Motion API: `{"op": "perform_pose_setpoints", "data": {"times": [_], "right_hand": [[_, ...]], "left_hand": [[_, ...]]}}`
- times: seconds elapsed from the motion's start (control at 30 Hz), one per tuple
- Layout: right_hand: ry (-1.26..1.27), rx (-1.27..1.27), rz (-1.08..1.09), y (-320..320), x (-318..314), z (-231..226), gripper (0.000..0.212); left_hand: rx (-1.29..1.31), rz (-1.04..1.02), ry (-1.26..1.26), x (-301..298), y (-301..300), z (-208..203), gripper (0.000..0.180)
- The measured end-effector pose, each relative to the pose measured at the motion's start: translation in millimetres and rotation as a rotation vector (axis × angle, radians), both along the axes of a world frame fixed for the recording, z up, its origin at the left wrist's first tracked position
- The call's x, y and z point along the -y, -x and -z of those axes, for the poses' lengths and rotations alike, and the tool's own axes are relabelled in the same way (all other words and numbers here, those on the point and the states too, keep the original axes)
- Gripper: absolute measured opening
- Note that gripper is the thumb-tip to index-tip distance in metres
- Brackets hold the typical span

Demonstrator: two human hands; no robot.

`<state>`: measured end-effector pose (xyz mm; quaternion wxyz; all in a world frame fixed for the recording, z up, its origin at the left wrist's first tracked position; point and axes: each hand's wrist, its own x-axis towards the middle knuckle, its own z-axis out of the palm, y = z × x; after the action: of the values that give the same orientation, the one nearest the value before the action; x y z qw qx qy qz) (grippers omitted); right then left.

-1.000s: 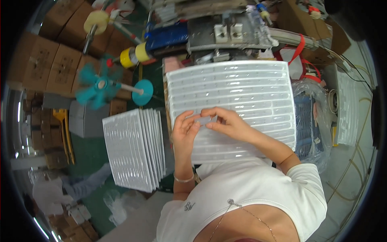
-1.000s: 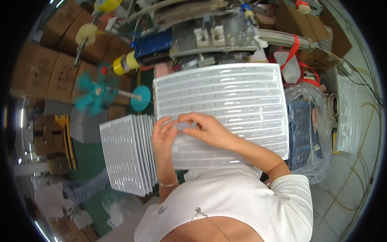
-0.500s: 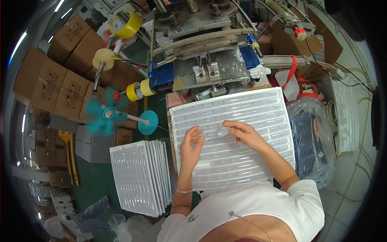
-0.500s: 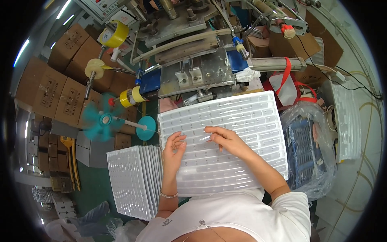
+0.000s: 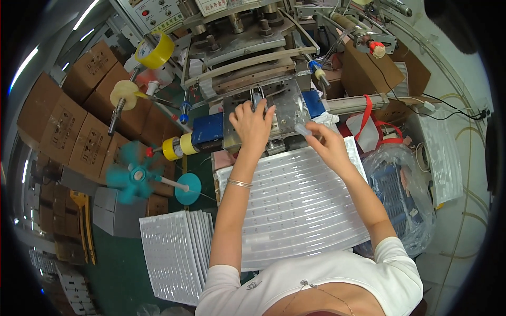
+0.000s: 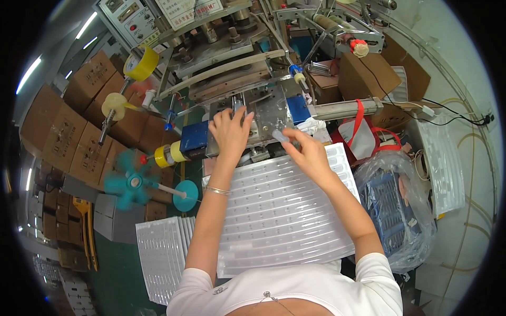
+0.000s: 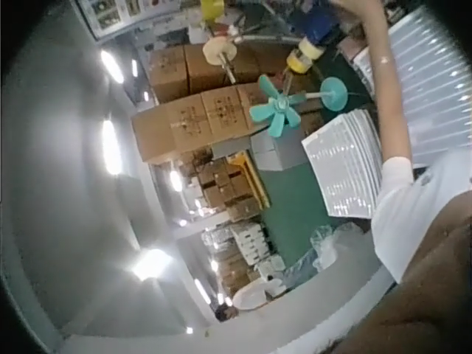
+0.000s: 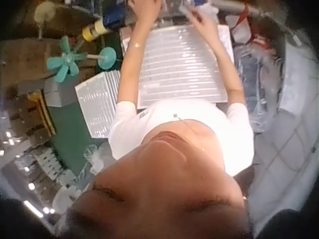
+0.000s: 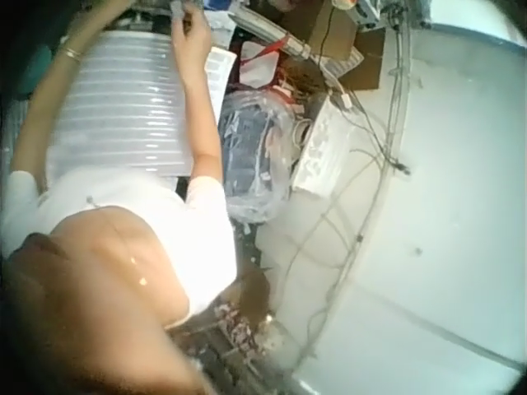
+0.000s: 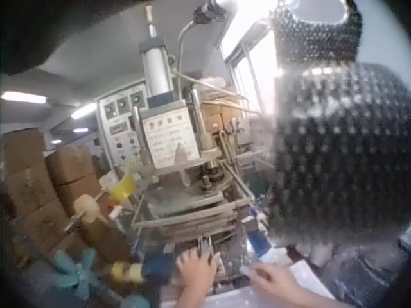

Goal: Filling small plastic tubes with an applicator and organizing them into a production tray.

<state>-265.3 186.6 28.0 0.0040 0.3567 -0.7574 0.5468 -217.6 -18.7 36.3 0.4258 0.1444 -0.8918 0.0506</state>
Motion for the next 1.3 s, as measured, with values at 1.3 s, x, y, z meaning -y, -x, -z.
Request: {"op": "perform_pose_setpoints", "data": {"times": [1.3], "right_hand": [[-0.210, 0.997, -0.465, -71.2, -26.9, 53.8, 0.032]], "left_hand": [[-0.574, 1.688, -1.453, -33.7, -302.3, -19.6, 0.014]]}}
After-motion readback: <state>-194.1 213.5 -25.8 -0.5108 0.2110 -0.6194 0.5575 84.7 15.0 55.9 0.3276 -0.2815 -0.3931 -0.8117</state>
